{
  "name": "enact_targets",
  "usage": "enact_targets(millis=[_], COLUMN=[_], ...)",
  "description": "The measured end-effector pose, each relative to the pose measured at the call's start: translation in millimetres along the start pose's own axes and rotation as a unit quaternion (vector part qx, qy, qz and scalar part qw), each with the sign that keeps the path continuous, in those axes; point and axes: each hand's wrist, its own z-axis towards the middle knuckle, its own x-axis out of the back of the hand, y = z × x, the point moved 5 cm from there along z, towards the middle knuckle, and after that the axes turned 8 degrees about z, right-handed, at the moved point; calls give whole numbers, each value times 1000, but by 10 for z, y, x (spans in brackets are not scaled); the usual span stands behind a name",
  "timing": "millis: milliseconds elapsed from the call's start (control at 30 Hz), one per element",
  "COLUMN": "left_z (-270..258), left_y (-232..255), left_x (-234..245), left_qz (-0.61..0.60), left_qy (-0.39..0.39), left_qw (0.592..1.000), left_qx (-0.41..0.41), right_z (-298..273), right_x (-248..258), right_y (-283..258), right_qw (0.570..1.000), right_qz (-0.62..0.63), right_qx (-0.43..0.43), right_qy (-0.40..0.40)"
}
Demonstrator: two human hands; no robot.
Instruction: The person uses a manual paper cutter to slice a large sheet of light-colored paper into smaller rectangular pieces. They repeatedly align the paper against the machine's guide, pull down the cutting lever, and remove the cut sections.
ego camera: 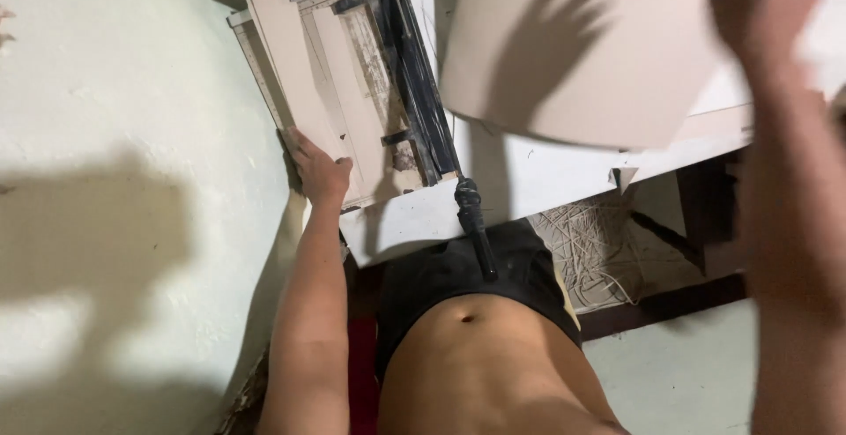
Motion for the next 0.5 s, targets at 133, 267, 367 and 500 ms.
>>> enact_targets(millis=[133, 267, 367, 500], left_z=[-54, -152, -126, -139], left_y=[-16, 27, 32, -74], left_x=[-5, 118, 153, 98], left_qz=[12, 12, 13, 89], left_qy=[18, 12, 9, -5], left_qw=[999, 999, 999, 995], left_qx=[-33, -41, -50, -36], right_z=[-763, -1508, -1277, -1027], right_x=[-387, -840, -976, -1058], right_y=[-1571, -2628, -2992, -2914], right_qw=[895, 487, 268, 219], right_qz=[332, 613, 709, 736], right_qx=[-274, -590, -647, -639], right_qy=[-114, -195, -81, 49])
